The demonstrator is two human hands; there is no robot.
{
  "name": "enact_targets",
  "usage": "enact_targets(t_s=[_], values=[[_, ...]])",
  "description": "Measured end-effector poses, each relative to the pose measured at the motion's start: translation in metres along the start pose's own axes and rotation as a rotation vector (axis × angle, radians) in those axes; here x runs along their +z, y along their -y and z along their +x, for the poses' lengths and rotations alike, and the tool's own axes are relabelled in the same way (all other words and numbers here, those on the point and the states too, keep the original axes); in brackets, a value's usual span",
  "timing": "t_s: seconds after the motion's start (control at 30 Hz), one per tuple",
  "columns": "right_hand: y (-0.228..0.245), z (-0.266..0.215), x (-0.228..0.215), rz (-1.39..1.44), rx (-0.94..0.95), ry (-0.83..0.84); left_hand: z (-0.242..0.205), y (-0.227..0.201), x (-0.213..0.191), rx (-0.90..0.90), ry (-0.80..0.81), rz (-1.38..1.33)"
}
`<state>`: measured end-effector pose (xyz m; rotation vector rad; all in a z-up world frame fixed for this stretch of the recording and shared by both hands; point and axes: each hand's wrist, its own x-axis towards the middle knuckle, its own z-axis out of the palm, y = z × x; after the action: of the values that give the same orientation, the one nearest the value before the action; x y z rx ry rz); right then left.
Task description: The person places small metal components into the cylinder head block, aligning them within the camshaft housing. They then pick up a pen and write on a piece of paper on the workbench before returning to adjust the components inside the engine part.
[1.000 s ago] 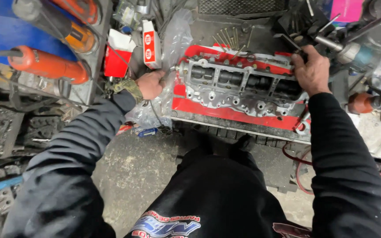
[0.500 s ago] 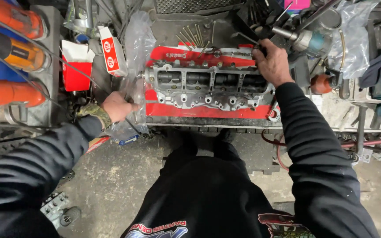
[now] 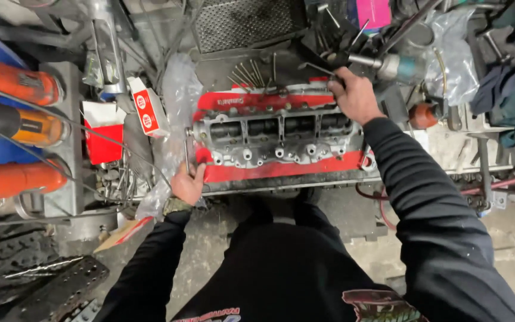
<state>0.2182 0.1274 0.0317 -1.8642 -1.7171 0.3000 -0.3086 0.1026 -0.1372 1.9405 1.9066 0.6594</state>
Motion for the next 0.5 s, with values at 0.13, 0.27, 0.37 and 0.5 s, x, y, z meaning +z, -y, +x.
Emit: enact_targets(t_s=[0.13,0.27,0.37,0.5], values=[[0.016,-0.01,-0.011,-0.22,-0.196,-0.127,-0.011,-0.062,-0.053,-0.079,0.068,0.086],[0.082,-0.031,-0.033,-0.146,-0.237,-0.297,-0.019,-0.157,-0.104,0.253,-0.15,-0.118],[0.137,-0.069,-0.027,0.377,0.059,-0.29,-0.028,-0.223,-0.12,0.25,0.105,-0.483],[0.175,-0.124,-0.014,1.031,0.403,0.476,-0.031,-0.257,-0.087,0.034,0.525,-1.044]])
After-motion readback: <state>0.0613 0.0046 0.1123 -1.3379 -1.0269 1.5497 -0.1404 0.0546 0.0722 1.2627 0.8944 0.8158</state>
